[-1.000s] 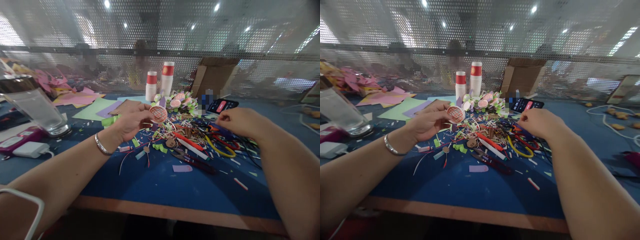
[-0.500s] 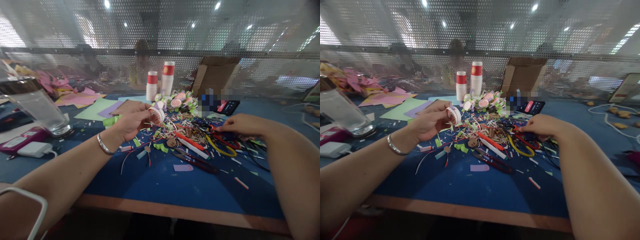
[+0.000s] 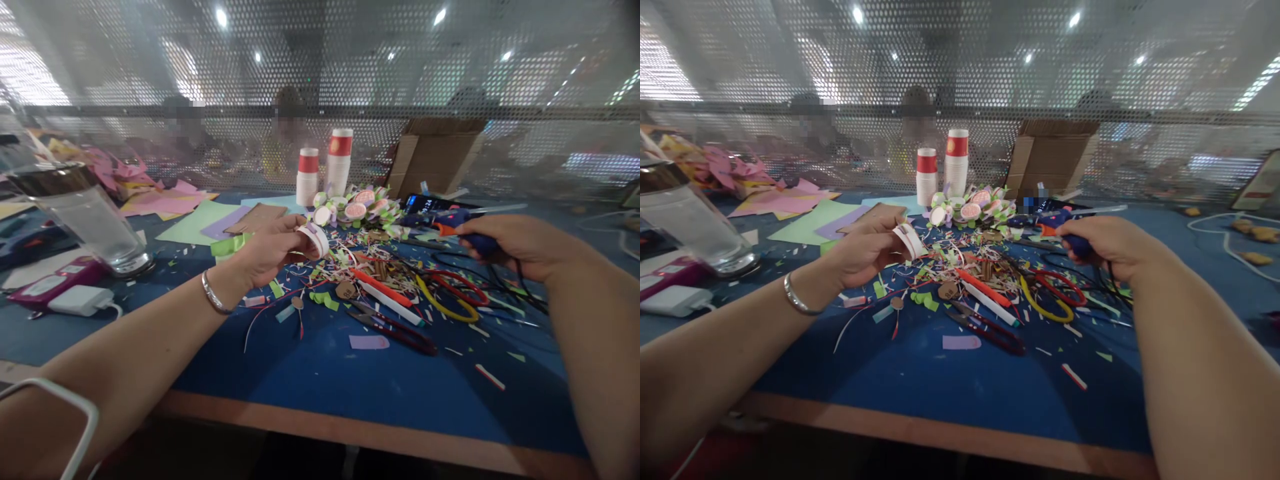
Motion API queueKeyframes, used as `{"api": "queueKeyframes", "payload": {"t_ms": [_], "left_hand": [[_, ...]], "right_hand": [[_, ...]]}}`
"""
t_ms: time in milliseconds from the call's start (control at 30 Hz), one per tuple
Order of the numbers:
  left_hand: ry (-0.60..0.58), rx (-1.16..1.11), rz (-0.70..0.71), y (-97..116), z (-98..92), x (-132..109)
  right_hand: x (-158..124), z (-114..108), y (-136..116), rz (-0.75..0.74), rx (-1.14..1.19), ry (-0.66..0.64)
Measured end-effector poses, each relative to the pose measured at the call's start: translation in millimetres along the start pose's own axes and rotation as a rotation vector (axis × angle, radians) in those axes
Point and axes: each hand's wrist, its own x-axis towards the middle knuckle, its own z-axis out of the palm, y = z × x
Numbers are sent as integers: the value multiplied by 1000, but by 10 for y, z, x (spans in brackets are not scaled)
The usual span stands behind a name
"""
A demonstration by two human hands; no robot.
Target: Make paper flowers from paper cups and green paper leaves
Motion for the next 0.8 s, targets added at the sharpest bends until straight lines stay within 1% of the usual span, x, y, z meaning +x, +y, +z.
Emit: {"api": "queueKeyframes", "payload": {"t_ms": [67, 133, 300, 367, 600, 800], "left_hand": [[-7, 5, 0, 3, 6, -4], [-8, -2, -5, 3, 14, -6], [14, -19, -30, -9, 33, -11], [6, -25, -31, -17, 39, -16], [1, -39, -48, -31, 71, -16], [2, -40, -39, -23, 76, -23]], "right_hand": [[-64, 11, -59, -41, 109, -16], [-143, 27, -113, -75, 197, -58], [-319, 84, -188, -162, 431, -230], [-354, 111, -192, -168, 504, -292], [-354, 204, -136, -169, 464, -457], [-442, 323, -150, -110, 533, -548]]}}
